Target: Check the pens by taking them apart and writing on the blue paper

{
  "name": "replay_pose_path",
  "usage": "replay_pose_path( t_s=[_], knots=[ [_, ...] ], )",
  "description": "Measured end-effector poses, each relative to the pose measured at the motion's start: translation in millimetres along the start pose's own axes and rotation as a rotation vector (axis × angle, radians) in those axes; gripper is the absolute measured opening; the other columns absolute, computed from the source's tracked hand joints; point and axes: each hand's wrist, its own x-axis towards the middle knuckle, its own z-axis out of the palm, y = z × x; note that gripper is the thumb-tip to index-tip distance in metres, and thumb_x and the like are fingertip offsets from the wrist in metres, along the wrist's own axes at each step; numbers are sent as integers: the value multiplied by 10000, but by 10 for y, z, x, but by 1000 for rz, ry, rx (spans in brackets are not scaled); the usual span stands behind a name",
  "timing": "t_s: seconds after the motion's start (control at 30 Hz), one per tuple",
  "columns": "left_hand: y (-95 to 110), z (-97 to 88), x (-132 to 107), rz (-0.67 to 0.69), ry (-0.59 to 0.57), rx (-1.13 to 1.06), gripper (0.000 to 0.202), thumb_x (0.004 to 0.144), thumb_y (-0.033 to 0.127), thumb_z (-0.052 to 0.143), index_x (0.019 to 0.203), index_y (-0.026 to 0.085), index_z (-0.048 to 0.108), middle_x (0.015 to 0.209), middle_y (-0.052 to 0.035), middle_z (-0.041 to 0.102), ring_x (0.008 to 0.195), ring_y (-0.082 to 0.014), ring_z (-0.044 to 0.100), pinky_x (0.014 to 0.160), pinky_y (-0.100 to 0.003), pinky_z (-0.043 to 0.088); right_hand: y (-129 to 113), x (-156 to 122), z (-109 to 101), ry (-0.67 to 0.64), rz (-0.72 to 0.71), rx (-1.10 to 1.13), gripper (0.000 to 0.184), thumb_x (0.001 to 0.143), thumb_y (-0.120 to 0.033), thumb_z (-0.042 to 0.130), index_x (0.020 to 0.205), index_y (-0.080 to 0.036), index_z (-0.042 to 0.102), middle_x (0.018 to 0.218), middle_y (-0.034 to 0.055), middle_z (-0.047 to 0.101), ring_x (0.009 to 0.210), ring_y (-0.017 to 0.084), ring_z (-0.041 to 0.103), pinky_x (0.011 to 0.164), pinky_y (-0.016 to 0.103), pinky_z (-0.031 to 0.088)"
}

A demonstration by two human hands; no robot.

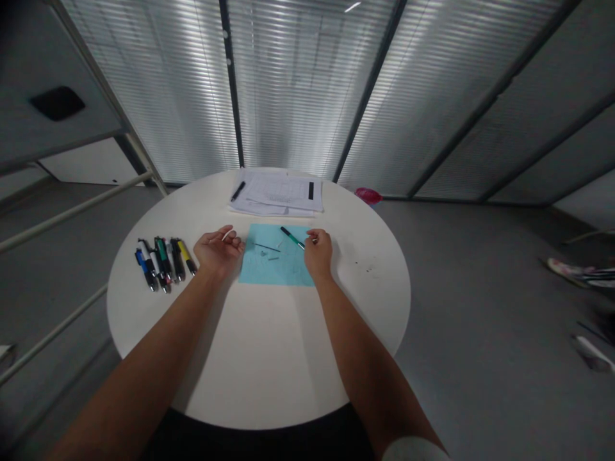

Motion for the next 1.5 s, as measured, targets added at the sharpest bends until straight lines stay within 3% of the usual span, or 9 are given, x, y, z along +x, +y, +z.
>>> replay_pose_path(
  t_s=[0.33, 0.47, 0.63, 1.27, 1.5],
  knots=[
    [-31, 3, 3, 15, 8, 7, 234, 603, 234, 507, 763, 128, 641, 617, -42, 519, 513, -134, 477, 528, -288, 409, -89, -46, -29, -85, -60, -127, 261, 732, -180, 482, 928, -174, 655, 907, 60, 601, 734, 169, 546, 767, 332, 444],
    [-46, -1, 20, 25, 9, -4, 229, 605, 237, 510, 754, 126, 644, 609, -38, 512, 507, -128, 468, 520, -280, 396, -194, -126, -43, -218, -170, -357, 271, 780, -213, 547, 1002, -250, 698, 1023, 65, 635, 936, 226, 542, 901, 406, 380],
    [-50, -16, 45, 17, -7, -1, 229, 610, 236, 508, 752, 120, 644, 602, -41, 513, 505, -132, 468, 518, -283, 397, -234, -175, -41, -317, -215, -517, 233, 840, -328, 583, 1033, -310, 712, 1085, 59, 646, 1030, 279, 494, 902, 458, 334],
    [-40, 32, 11, 21, 12, 12, 215, 620, 227, 494, 745, 126, 637, 591, -49, 518, 502, -137, 463, 518, -291, 404, -207, -166, -48, -323, -234, -554, 222, 825, -221, 550, 951, -292, 719, 1025, 64, 665, 980, 266, 521, 859, 445, 339],
    [-55, 19, 35, 27, 29, 13, 212, 617, 231, 501, 743, 127, 637, 585, -40, 506, 495, -132, 460, 513, -279, 390, -199, -135, -46, -254, -206, -429, 286, 846, -197, 486, 1073, -240, 654, 1037, 68, 649, 916, 225, 567, 884, 420, 383]
  ],
)
